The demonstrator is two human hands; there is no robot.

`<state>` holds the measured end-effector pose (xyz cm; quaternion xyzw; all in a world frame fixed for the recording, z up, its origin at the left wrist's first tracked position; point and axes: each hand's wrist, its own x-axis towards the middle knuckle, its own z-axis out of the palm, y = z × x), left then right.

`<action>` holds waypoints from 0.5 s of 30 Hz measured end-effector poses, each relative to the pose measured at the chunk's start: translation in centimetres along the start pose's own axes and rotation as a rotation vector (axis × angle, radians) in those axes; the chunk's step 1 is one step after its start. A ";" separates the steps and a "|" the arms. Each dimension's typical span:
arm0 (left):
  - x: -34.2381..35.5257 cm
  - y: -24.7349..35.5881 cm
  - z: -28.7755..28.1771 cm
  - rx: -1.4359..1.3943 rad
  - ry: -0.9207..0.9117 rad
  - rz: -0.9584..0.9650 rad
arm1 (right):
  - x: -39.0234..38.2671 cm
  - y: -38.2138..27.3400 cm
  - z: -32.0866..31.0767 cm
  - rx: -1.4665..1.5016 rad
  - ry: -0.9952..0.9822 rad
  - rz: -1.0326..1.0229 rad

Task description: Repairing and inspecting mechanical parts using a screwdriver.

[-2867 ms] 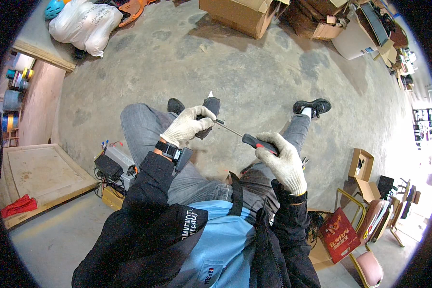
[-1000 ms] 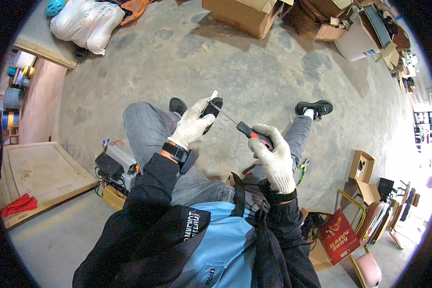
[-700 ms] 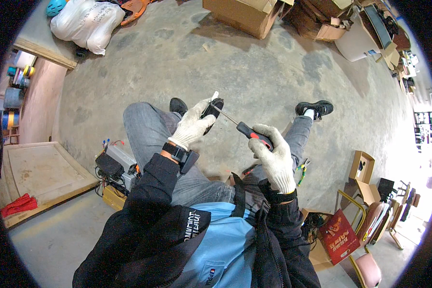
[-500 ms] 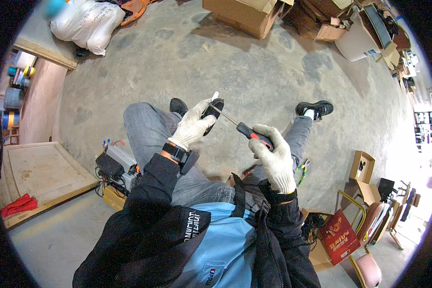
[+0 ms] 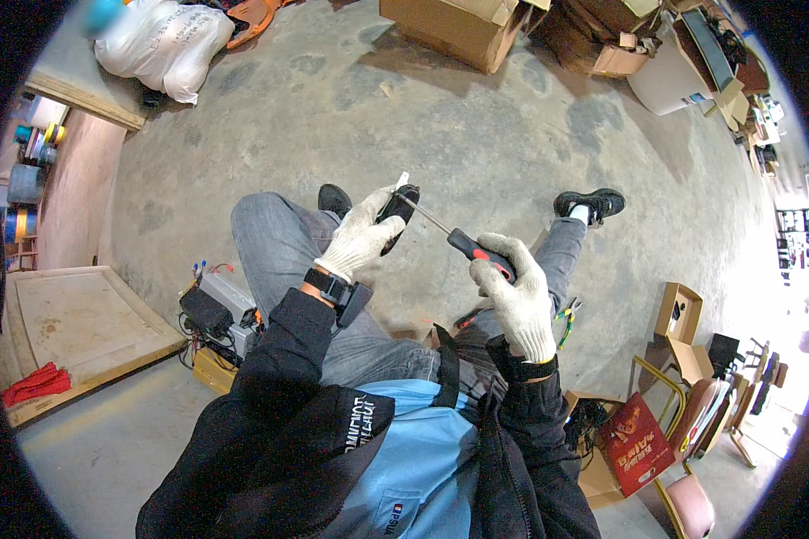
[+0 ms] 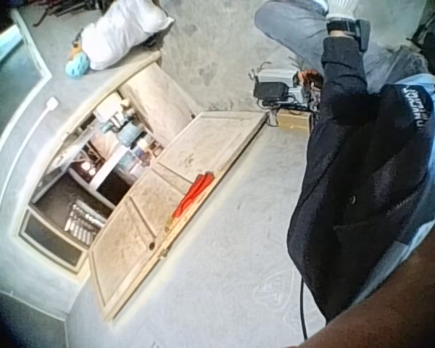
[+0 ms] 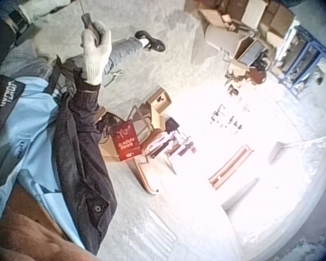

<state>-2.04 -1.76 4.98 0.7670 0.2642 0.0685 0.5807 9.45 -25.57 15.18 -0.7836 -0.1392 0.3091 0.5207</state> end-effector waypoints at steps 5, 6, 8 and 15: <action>0.0 0.1 0.0 0.033 -0.012 -0.010 | 0.0 0.0 0.0 0.019 -0.017 -0.023; 0.0 0.1 0.0 0.031 -0.011 -0.014 | 0.0 0.0 0.0 -0.003 0.002 -0.013; 0.0 0.1 0.0 0.034 0.002 -0.017 | 0.0 -0.1 0.0 0.019 -0.013 -0.018; 0.0 0.2 0.0 0.048 -0.001 -0.038 | -0.1 -0.2 0.1 -0.011 -0.003 -0.006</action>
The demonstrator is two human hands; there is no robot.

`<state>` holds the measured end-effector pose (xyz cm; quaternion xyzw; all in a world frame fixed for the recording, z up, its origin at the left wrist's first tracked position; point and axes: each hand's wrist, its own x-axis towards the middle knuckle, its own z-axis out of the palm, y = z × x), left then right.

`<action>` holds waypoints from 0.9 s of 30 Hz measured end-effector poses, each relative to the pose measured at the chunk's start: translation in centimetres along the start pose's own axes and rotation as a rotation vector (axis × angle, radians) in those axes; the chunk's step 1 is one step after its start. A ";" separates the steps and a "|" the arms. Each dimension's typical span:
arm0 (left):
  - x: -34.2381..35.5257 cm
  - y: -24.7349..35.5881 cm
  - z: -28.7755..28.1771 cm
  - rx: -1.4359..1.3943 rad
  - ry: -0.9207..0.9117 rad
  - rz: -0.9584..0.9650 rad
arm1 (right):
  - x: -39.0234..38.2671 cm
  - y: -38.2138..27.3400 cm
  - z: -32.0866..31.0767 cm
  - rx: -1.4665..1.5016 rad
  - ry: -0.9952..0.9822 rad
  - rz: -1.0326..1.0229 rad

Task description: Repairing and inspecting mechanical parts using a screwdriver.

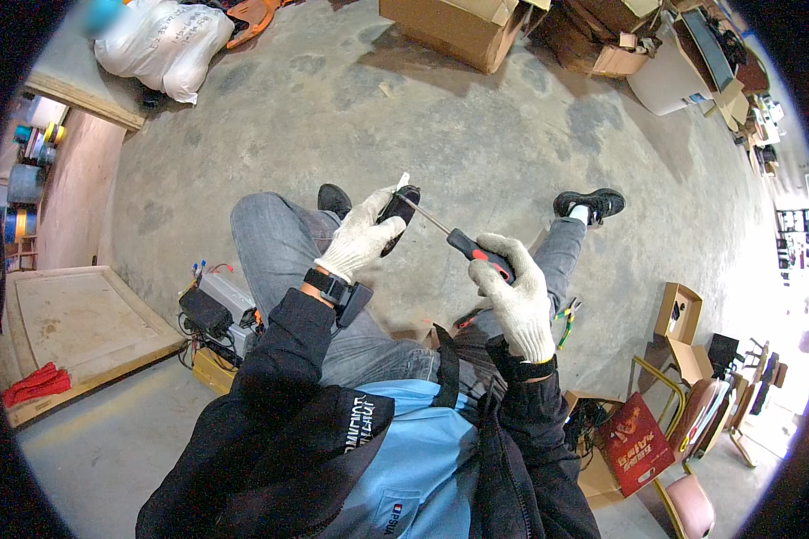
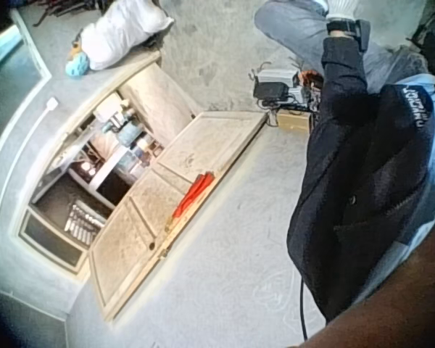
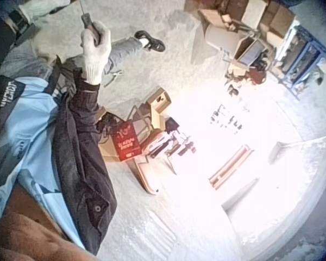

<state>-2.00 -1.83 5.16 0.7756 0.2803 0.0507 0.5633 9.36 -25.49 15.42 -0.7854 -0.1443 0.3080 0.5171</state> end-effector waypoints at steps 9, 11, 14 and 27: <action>-0.3 0.6 -0.1 0.002 0.005 -0.006 | -0.1 -0.2 0.0 -0.047 -0.022 -0.008; -0.4 0.7 -0.2 0.010 -0.034 -0.059 | -0.1 -0.1 0.0 -0.028 -0.034 -0.011; -0.3 0.5 0.0 0.012 -0.003 -0.025 | -0.1 0.4 0.2 -0.096 -0.019 -0.057; -0.3 0.3 0.3 0.022 0.041 -0.075 | 0.2 2.1 1.3 0.037 0.065 -0.029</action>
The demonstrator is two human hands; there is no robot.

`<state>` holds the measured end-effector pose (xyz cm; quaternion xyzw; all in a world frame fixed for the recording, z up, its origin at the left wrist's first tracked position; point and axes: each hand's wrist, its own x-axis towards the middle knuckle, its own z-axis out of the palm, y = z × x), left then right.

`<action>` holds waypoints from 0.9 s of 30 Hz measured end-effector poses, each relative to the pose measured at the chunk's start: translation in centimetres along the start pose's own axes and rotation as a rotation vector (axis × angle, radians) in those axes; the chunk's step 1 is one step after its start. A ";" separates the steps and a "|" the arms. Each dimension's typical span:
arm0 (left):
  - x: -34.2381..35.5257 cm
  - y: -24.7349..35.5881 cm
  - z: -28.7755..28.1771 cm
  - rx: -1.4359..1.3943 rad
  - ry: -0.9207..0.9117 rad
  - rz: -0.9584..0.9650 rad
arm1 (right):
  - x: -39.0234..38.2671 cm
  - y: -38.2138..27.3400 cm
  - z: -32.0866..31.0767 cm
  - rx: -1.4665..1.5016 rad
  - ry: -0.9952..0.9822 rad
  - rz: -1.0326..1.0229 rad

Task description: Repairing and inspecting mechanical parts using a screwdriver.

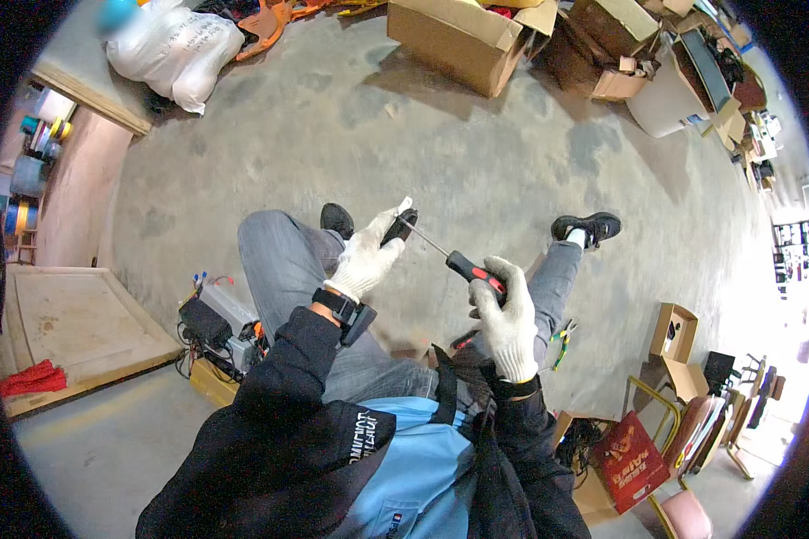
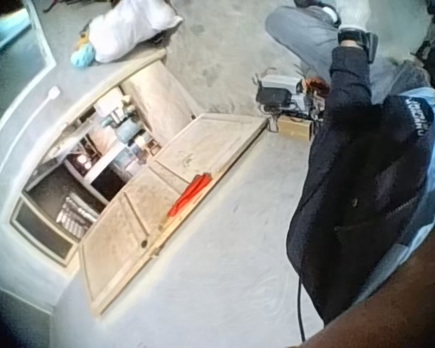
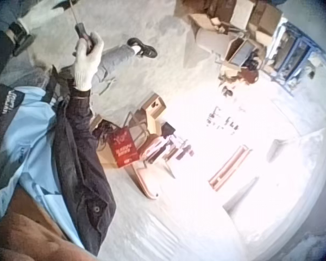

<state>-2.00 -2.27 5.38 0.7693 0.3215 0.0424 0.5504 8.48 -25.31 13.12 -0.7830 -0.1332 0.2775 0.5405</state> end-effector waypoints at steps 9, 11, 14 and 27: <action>0.4 -1.0 1.0 0.080 0.171 0.043 | 0.3 1.7 1.2 -0.082 0.009 -0.011; 0.5 -1.4 1.1 0.086 0.223 0.069 | 0.3 1.7 1.2 -0.003 0.008 0.041; 0.6 -2.0 1.2 0.120 0.215 0.079 | 0.4 1.9 1.4 0.123 -0.029 0.164; 0.9 -2.8 1.6 0.143 0.250 0.129 | 1.5 3.6 1.8 0.206 0.085 0.162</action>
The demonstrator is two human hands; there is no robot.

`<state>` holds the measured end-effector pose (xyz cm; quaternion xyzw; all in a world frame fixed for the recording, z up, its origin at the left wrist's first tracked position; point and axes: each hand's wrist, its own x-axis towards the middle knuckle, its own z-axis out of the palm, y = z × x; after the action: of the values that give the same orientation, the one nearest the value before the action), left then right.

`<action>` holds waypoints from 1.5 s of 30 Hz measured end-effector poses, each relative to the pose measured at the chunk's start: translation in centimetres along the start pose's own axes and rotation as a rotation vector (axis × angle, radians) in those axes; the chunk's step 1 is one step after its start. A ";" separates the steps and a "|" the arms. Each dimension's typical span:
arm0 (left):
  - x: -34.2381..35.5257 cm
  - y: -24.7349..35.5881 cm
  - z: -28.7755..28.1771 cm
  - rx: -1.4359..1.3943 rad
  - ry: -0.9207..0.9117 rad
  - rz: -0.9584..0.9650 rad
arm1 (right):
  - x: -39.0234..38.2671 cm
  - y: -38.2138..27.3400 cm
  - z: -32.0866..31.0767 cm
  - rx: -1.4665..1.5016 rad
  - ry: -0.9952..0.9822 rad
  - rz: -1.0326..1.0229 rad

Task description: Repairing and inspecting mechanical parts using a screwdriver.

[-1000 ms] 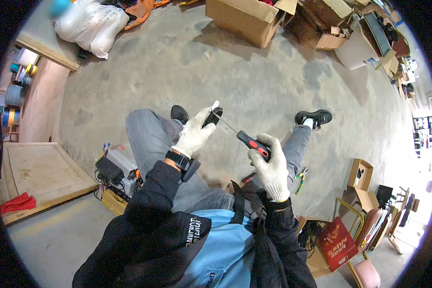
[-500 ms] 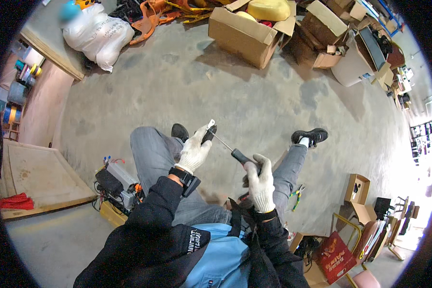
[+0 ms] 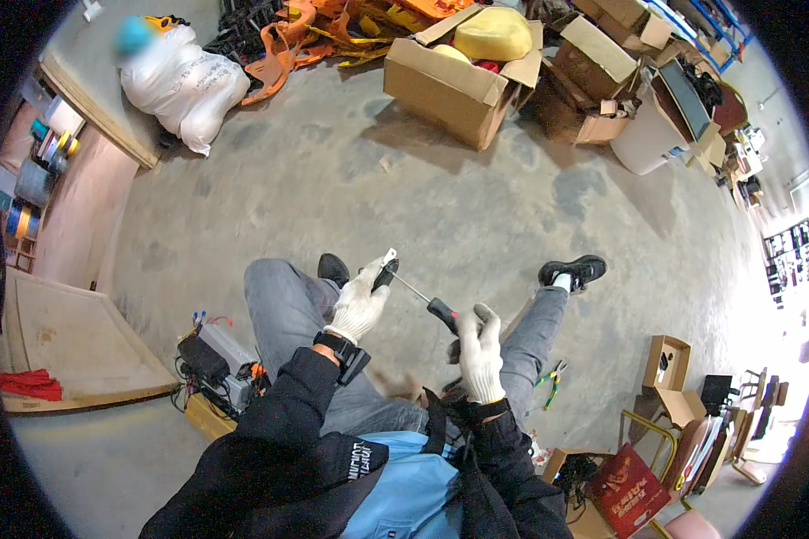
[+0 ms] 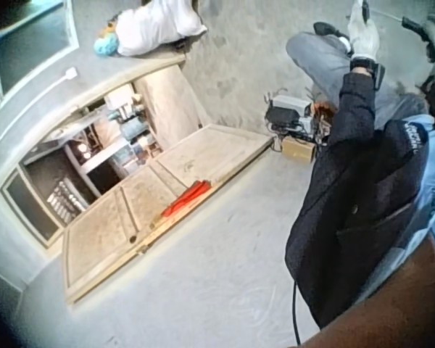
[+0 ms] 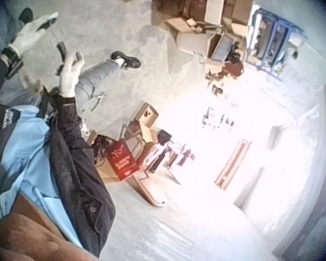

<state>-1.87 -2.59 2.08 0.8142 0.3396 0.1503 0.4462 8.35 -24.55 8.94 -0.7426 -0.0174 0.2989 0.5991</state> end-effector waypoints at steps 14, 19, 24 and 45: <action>-0.2 0.7 -0.4 0.053 -0.031 -0.042 | -0.3 -0.6 -0.1 -0.117 -0.017 -0.067; -0.4 1.2 -0.8 0.048 -0.032 -0.046 | 0.1 -0.2 -0.3 -0.104 -0.021 -0.137; -0.6 1.6 -1.1 0.048 -0.047 -0.063 | -0.1 -0.7 -0.6 0.007 -0.040 0.158; -0.3 1.4 -1.0 0.031 -0.068 -0.131 | 0.4 -0.4 -0.7 0.085 -0.105 0.034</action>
<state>-2.04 -2.72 3.83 0.8017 0.3792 0.0880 0.4537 9.11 -24.88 9.21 -0.7001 -0.0234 0.3480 0.6231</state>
